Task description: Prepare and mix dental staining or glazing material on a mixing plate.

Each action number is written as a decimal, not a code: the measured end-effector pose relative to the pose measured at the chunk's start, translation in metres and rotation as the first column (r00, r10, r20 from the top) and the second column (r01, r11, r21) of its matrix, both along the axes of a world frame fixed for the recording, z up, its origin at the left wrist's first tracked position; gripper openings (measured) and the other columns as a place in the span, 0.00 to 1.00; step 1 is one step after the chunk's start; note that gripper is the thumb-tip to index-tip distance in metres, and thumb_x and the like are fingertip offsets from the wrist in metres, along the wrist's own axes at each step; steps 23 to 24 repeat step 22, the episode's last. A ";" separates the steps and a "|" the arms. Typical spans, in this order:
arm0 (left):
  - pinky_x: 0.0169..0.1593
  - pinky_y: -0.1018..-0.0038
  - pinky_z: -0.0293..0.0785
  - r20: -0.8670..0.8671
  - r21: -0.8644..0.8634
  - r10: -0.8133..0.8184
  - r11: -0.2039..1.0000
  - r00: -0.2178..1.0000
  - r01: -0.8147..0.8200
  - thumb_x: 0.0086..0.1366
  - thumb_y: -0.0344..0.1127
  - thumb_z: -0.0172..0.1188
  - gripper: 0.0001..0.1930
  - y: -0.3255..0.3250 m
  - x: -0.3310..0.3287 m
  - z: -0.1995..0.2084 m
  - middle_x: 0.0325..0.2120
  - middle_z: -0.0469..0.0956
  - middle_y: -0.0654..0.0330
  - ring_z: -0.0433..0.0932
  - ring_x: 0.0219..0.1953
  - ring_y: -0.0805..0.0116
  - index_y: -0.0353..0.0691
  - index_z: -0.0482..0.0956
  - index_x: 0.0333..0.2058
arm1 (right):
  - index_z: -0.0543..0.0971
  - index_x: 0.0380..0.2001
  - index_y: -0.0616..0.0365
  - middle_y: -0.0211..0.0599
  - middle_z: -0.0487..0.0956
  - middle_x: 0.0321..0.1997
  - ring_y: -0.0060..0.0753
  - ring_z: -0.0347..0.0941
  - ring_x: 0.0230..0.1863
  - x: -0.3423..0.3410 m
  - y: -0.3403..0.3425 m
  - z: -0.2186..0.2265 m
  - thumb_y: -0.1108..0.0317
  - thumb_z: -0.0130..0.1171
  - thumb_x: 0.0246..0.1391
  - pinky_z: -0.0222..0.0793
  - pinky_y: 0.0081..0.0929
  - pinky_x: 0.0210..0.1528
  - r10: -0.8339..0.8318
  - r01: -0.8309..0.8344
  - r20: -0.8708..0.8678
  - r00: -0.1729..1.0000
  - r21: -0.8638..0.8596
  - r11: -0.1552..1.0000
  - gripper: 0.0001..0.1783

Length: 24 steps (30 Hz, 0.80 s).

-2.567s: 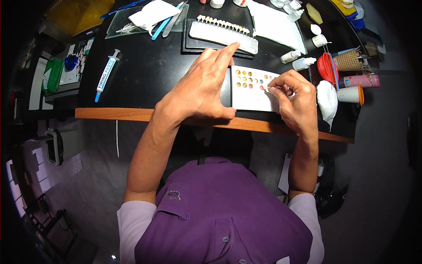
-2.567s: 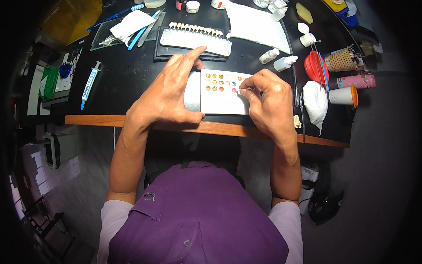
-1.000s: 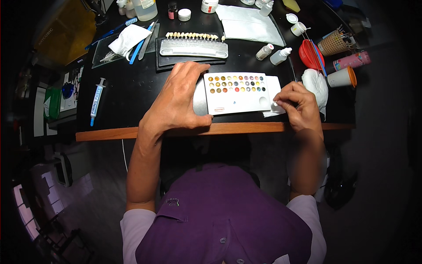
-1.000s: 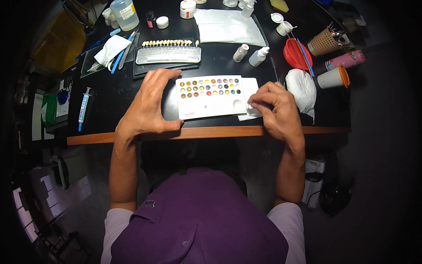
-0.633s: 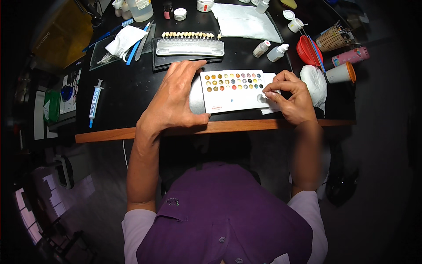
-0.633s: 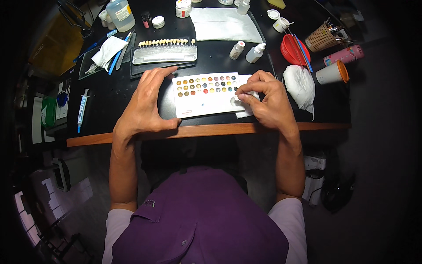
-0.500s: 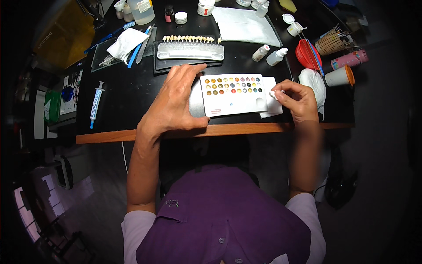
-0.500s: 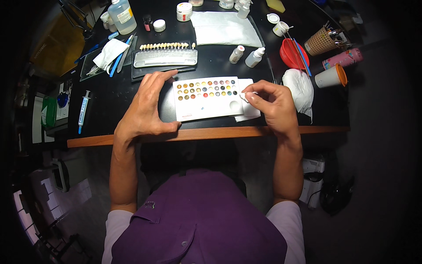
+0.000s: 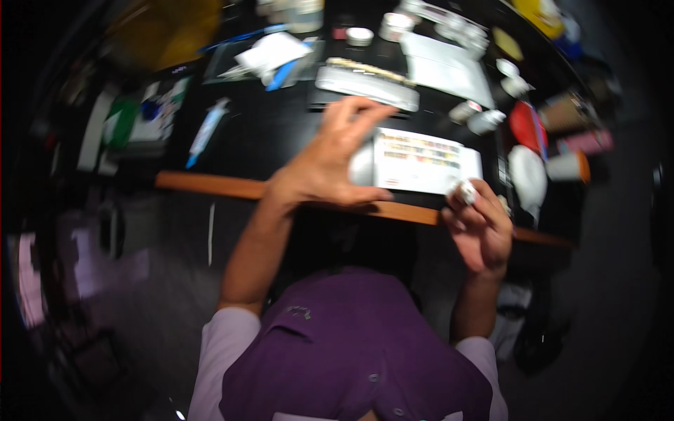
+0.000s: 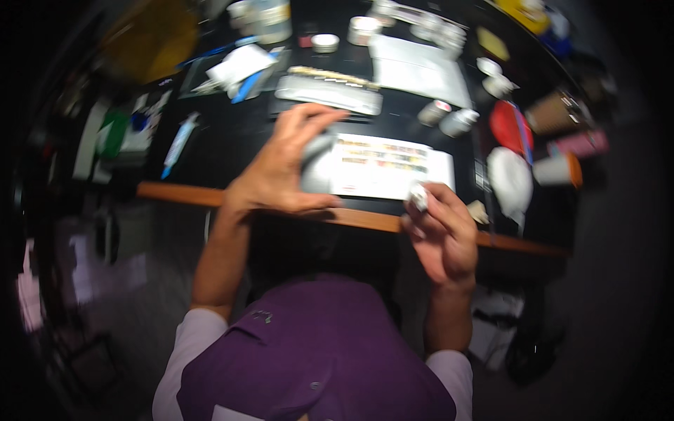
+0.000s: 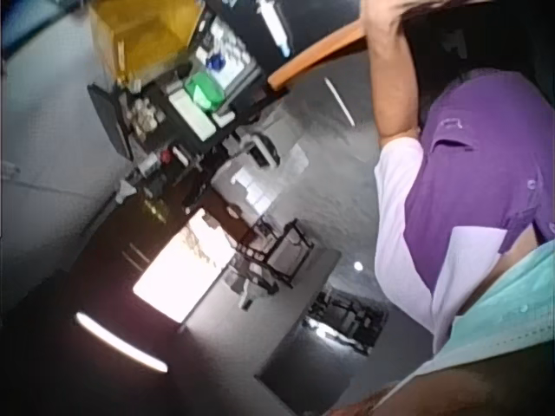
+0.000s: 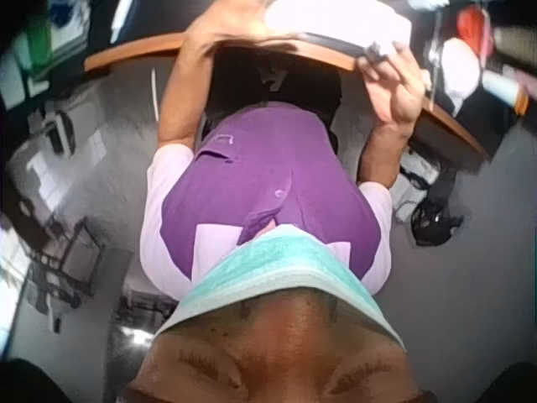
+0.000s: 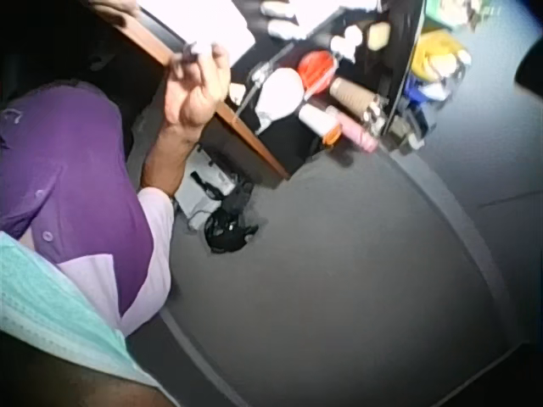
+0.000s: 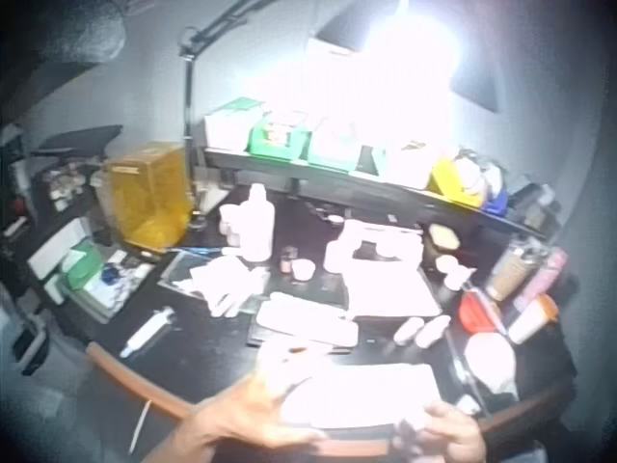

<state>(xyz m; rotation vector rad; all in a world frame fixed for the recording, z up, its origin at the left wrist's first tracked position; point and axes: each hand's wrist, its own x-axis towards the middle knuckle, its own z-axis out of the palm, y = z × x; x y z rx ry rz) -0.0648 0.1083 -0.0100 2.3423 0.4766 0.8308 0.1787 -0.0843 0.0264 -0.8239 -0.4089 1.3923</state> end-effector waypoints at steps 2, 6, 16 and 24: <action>0.67 0.55 0.69 0.192 0.004 -0.023 1.000 0.981 0.023 0.44 0.55 0.85 0.50 -0.017 -0.003 0.006 0.59 0.74 0.47 0.71 0.64 0.47 0.38 0.77 0.64 | 0.77 0.51 0.71 0.44 0.80 0.44 0.26 0.74 0.38 -0.031 -0.004 -0.003 0.73 0.55 0.70 0.69 0.24 0.41 -0.046 0.050 0.207 0.977 -0.012 0.999 0.12; 0.48 0.69 0.82 0.485 -0.385 -0.037 0.888 0.874 0.251 0.55 0.38 0.82 0.26 -0.073 -0.032 0.010 0.44 0.85 0.49 0.87 0.43 0.58 0.32 0.85 0.50 | 0.77 0.45 0.68 0.41 0.80 0.45 0.25 0.75 0.45 -0.086 0.001 -0.022 0.77 0.59 0.66 0.72 0.21 0.48 0.023 -0.053 0.355 0.935 0.073 0.996 0.07; 0.44 0.77 0.82 0.456 -0.633 0.669 0.708 0.586 -0.315 0.64 0.25 0.75 0.07 -0.153 -0.170 -0.054 0.38 0.86 0.57 0.86 0.40 0.74 0.32 0.87 0.39 | 0.83 0.46 0.65 0.37 0.85 0.46 0.21 0.78 0.45 -0.241 0.039 -0.072 0.78 0.64 0.67 0.71 0.18 0.46 0.355 -0.417 0.418 0.836 0.065 0.906 0.07; 0.49 0.81 0.80 0.212 -0.951 0.948 0.256 0.239 -0.172 0.71 0.30 0.69 0.07 -0.164 -0.272 -0.143 0.36 0.87 0.63 0.84 0.40 0.78 0.36 0.87 0.45 | 0.75 0.67 0.64 0.40 0.85 0.52 0.27 0.79 0.54 -0.271 0.044 -0.102 0.76 0.66 0.66 0.73 0.20 0.56 0.650 -0.686 0.551 0.524 -0.179 0.705 0.27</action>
